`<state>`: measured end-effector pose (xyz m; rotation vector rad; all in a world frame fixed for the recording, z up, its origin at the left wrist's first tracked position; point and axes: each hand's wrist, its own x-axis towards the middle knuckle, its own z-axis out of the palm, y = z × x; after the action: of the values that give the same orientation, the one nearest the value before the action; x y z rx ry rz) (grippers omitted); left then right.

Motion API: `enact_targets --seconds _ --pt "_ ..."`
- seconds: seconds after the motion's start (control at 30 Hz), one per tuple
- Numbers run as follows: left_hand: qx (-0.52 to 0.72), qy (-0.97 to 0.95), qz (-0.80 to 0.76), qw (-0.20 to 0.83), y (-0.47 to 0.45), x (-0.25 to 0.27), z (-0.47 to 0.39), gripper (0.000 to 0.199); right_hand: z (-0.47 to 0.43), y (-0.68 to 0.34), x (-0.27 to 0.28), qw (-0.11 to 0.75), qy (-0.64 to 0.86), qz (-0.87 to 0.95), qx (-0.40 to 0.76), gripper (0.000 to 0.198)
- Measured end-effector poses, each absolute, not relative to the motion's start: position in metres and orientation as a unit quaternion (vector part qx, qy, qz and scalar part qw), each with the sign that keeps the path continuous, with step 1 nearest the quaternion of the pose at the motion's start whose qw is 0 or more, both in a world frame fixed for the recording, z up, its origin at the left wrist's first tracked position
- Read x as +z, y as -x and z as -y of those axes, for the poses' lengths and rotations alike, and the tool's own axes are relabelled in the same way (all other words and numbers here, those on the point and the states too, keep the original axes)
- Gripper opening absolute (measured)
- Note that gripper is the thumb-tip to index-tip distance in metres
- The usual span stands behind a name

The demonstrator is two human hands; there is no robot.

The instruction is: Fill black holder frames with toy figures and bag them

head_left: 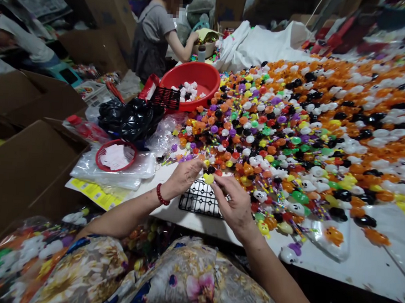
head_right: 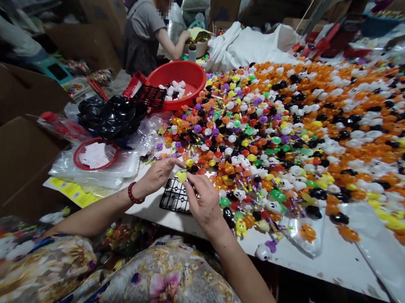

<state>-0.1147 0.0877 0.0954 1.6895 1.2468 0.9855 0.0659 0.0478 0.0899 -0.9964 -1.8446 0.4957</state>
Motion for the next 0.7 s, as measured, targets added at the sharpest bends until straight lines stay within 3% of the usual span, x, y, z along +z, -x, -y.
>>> enact_targets --seconds 0.23,0.47,0.7 --pt "0.378 -0.673 -0.514 0.373 0.105 0.089 -0.077 0.086 -0.042 -0.067 0.093 0.438 0.381 0.799 0.16 0.024" --pt "0.351 -0.657 -0.577 0.334 0.091 0.081 -0.054 0.074 -0.033 -0.064 0.084 0.444 0.396 0.781 0.192 0.011" --pt "0.407 -0.532 -0.57 0.476 0.062 0.044 -0.042 0.068 -0.029 -0.08 0.068 0.413 0.433 0.769 0.223 0.014"
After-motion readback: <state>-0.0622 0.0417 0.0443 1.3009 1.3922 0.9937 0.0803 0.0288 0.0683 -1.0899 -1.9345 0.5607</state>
